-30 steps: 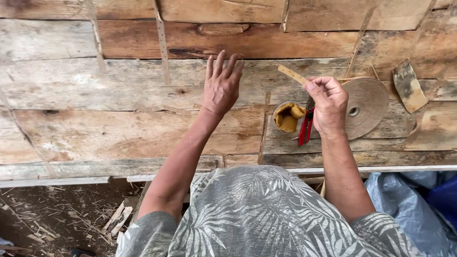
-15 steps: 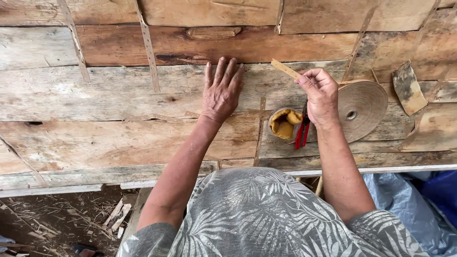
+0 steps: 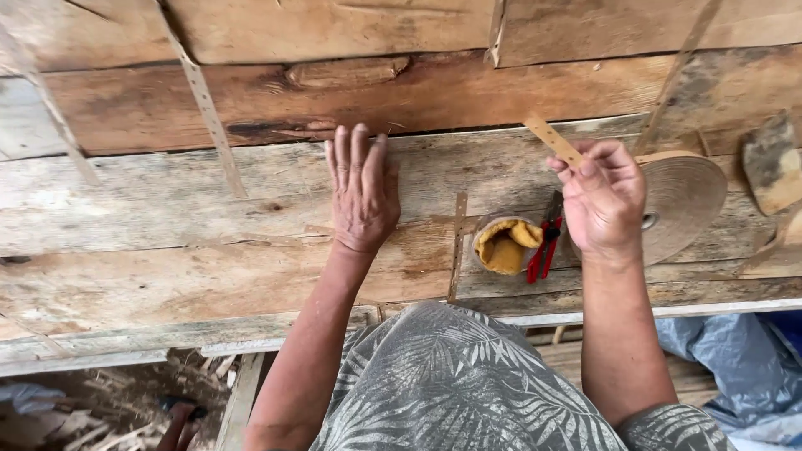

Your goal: Trimming and sanding thin wood strips to fit onto a wooden panel

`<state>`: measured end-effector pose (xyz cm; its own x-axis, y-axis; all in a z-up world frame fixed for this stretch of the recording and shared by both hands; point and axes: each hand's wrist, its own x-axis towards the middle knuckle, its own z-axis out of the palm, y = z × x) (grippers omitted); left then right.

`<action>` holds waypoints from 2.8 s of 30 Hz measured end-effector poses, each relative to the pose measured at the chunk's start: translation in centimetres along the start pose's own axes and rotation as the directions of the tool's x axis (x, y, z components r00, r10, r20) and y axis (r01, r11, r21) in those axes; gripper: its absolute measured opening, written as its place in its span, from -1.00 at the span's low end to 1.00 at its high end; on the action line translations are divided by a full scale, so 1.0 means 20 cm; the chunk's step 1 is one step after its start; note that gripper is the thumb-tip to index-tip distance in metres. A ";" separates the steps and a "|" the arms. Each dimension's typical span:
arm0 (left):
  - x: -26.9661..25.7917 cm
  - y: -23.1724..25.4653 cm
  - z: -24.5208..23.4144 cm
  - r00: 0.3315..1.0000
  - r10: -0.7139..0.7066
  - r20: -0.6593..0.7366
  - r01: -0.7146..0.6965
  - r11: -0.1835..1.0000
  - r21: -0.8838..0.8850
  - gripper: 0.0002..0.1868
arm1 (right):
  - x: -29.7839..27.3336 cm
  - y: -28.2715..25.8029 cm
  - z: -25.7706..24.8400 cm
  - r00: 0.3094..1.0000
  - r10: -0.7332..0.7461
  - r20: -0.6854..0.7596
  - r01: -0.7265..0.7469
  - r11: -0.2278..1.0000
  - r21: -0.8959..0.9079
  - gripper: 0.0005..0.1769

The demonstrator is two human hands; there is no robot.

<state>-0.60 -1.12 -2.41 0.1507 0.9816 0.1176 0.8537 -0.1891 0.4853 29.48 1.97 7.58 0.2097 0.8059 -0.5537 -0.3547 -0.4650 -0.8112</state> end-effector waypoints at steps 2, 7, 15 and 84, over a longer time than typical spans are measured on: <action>-0.03 0.01 -0.02 0.988 -0.137 0.074 0.141 0.989 -0.050 -0.46 | 0.01 -0.01 -0.03 0.994 -0.004 0.110 -0.005 0.997 0.081 -0.89; 0.08 0.05 -0.05 0.955 -0.242 0.173 0.221 0.967 0.129 -0.30 | 0.05 -0.03 -0.05 0.993 -0.035 0.116 0.024 0.995 0.098 -0.86; 0.10 0.08 -0.06 0.910 -0.215 0.354 0.131 0.961 0.246 -0.23 | 0.10 -0.03 -0.09 0.995 -0.061 0.084 0.054 0.995 0.083 -0.82; 0.43 0.23 -0.13 0.897 -0.235 0.374 0.204 0.972 0.120 -0.10 | 0.14 -0.12 -0.10 0.974 -0.080 0.212 0.091 0.995 -0.044 -0.83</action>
<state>3.29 6.40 3.06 0.1215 0.9353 -0.3324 0.9201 0.0195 0.3911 32.65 4.58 7.54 0.0397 0.8996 -0.4349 -0.2937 -0.4055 -0.8656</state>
